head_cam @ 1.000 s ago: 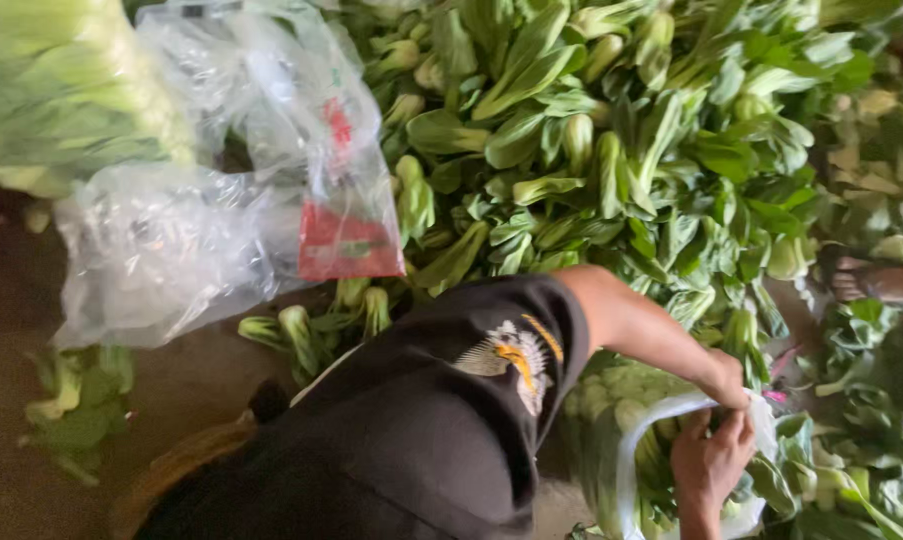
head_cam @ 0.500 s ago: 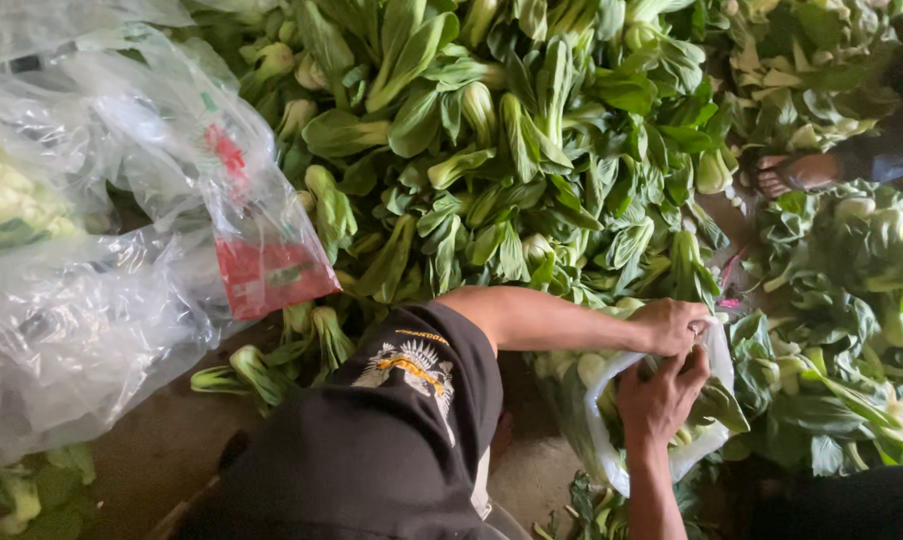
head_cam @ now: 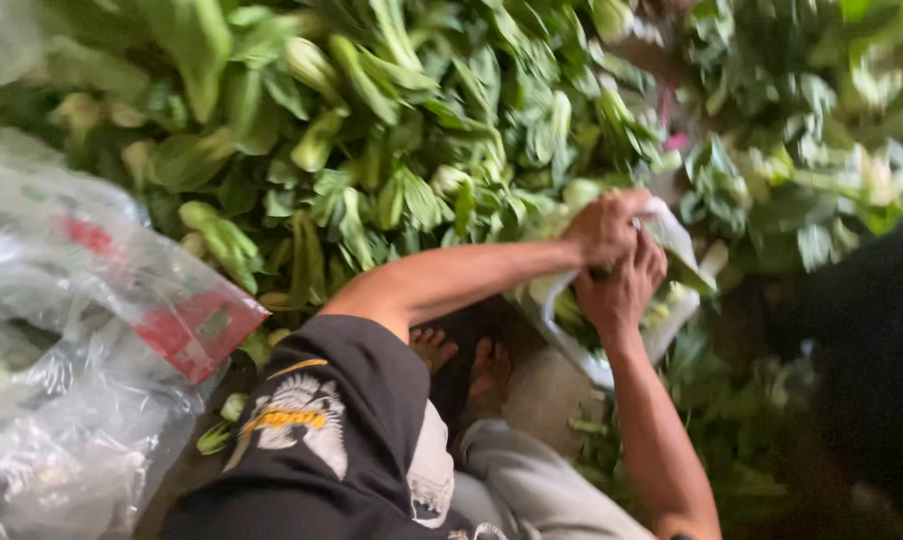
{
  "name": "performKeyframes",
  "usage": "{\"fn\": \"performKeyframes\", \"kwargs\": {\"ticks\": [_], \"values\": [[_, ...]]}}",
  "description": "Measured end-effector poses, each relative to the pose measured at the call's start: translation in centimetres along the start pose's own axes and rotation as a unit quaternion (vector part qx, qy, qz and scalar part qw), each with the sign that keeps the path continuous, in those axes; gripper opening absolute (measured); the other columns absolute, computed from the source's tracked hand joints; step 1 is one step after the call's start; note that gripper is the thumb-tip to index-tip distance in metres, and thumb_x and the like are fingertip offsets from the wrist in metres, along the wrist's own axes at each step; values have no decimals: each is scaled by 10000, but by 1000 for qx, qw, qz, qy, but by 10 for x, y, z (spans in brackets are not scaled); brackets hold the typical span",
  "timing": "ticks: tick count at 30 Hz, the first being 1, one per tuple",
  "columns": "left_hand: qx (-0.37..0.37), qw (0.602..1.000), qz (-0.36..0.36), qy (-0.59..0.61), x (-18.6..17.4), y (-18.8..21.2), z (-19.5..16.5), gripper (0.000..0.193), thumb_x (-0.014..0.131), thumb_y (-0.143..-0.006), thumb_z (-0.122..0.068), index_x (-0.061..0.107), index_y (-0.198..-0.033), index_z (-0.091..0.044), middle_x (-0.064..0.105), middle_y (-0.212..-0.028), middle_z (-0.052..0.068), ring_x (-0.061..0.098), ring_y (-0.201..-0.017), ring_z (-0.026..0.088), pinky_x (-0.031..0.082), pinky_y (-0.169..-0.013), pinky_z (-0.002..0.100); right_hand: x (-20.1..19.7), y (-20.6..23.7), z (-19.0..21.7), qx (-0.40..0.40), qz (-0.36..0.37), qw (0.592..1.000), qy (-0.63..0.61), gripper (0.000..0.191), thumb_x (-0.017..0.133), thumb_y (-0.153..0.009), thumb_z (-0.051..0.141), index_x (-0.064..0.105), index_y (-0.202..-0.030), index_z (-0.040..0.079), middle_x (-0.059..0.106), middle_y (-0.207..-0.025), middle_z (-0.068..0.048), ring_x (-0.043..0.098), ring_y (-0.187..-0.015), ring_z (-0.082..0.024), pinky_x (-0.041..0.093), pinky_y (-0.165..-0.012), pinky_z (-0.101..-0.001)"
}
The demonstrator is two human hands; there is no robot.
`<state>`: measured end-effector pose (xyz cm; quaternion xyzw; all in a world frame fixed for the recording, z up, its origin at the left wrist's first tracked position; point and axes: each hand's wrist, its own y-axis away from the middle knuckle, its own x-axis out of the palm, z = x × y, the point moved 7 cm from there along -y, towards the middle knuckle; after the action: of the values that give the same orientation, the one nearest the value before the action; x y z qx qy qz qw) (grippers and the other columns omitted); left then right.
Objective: The person sits on the floor among large piles of leafy green vegetables and packs them by hand into a plastic-lined basket, gathering handfuls of bok choy and arranging them in the container. They repeatedly pick individual heads from the pile, align them in the hand, and place them into the basket.
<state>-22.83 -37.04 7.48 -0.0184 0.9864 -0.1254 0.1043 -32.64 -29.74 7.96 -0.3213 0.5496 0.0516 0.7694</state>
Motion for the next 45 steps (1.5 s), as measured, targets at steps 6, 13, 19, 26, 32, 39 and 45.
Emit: {"fn": "performKeyframes", "kwargs": {"ticks": [6,13,19,26,32,39,45], "values": [[56,998,-40,-13,0,13,-3,132,588,-914,-88,620,-1038,-52,694,-920,218,670,-906,455,512,-741,542,6,-1,-16,64,97,993,4,887,815,-698,360,517,-1455,4,479,-1468,-231,403,-1380,-424,257,-1189,-543],[61,995,-70,-30,-14,0,-3,133,577,-842,-53,591,-972,-31,701,-930,208,661,-947,457,508,-792,552,14,-20,-6,7,158,987,22,897,828,-728,395,513,-1454,-27,473,-1494,-264,411,-1418,-394,218,-1173,-587],[63,993,-104,15,-28,-10,-10,173,610,-824,-74,681,-980,-48,715,-971,196,696,-917,404,562,-780,467,13,-18,5,-40,140,983,112,683,755,-827,326,575,-1375,-40,491,-1450,-314,438,-1371,-456,261,-1177,-599],[61,994,-81,-47,-36,-4,-33,205,601,-782,-77,646,-982,-86,701,-1003,153,702,-944,372,550,-816,475,37,-5,12,-57,107,991,57,659,616,-836,159,481,-1382,-184,452,-1447,-441,374,-1419,-548,256,-1225,-571],[27,998,8,-51,-40,-13,-25,295,546,-767,-75,624,-1050,-57,703,-1027,156,733,-961,315,570,-871,449,51,-6,9,-77,160,974,141,586,596,-955,183,462,-1331,-246,416,-1441,-500,375,-1417,-577,266,-1254,-574],[95,988,-12,-122,-47,-12,-42,342,587,-776,-172,619,-1097,-59,721,-1078,166,699,-1048,370,540,-919,474,25,-7,38,-84,71,990,90,522,590,-921,105,499,-1359,-165,518,-1310,-432,500,-1210,-540,393,-1090,-578],[40,991,8,-129,-50,-16,-46,340,621,-773,-256,671,-1064,-86,736,-1058,160,725,-1016,336,559,-900,439,27,-10,35,-107,40,987,110,556,623,-926,146,485,-1359,-175,522,-1286,-420,507,-1199,-522,436,-1091,-548]]}}
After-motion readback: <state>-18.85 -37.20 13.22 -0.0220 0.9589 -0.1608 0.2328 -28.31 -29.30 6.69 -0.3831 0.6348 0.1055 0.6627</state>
